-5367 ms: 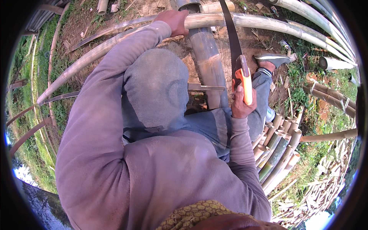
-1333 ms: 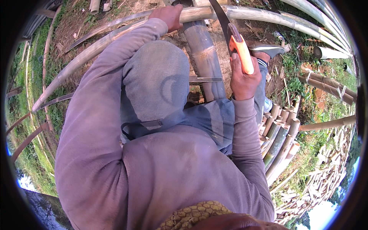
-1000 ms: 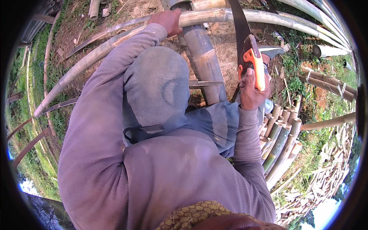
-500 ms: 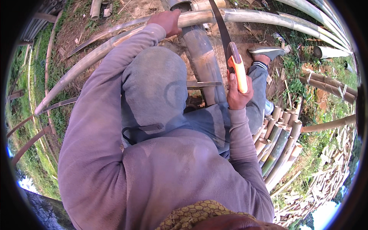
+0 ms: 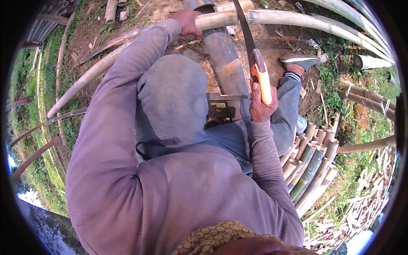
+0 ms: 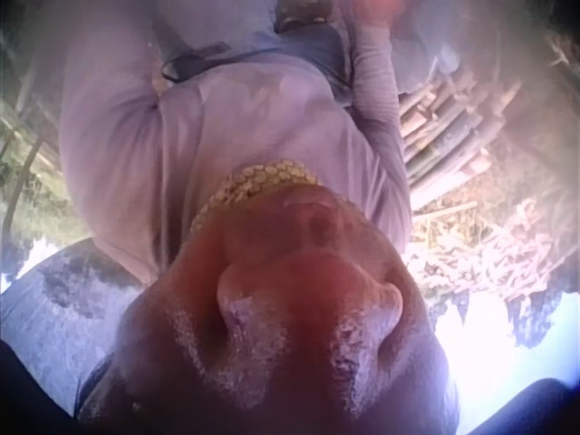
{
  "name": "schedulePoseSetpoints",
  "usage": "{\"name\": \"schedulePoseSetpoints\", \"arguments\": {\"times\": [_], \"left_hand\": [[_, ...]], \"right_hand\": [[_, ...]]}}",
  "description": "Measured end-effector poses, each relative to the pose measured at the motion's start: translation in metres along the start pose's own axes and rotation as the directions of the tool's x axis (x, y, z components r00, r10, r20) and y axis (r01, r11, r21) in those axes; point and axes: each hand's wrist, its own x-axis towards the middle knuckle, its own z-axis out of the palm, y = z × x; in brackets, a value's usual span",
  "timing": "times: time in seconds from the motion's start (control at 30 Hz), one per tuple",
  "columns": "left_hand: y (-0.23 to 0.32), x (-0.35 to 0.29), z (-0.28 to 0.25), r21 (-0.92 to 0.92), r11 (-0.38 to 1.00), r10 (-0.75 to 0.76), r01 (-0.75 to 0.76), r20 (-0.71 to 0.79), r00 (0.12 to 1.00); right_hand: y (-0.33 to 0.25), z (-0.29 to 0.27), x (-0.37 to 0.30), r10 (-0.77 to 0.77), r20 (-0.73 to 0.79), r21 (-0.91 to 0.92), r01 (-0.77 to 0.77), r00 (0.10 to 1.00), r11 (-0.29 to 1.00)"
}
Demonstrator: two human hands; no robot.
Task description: The person sits on the ground and uses a hand saw to cut long bamboo poles into shorter sections. They repeatedly position each pole on a support, saw through it, and set the cut pieces aside.
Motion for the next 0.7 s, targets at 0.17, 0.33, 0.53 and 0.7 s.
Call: {"name": "schedulePoseSetpoints", "arguments": {"times": [0.17, 0.33, 0.53, 0.7], "left_hand": [[0.004, -0.001, 0.006, 0.064, 0.997, -0.024, 0.030, -0.088, 0.996], [0.018, -0.003, -0.001, 0.111, 0.991, -0.075, 0.077, -0.024, 0.997], [0.014, -0.012, 0.005, 0.097, 0.991, -0.088, 0.092, -0.053, 0.995], [0.021, -0.008, -0.006, 0.121, 0.987, -0.109, 0.106, 0.025, 0.994]], "right_hand": [[-0.004, -0.015, -0.012, -0.056, -0.019, 0.164, 0.058, 0.998, 0.985], [-0.030, 0.046, 0.084, -0.105, 0.010, 0.020, 0.105, 0.994, 0.994], [-0.049, -0.034, -0.018, -0.080, 0.097, -0.210, 0.099, 0.992, 0.973], [-0.041, -0.038, -0.041, 0.102, -0.037, -0.031, -0.104, 0.994, 0.994]]}}
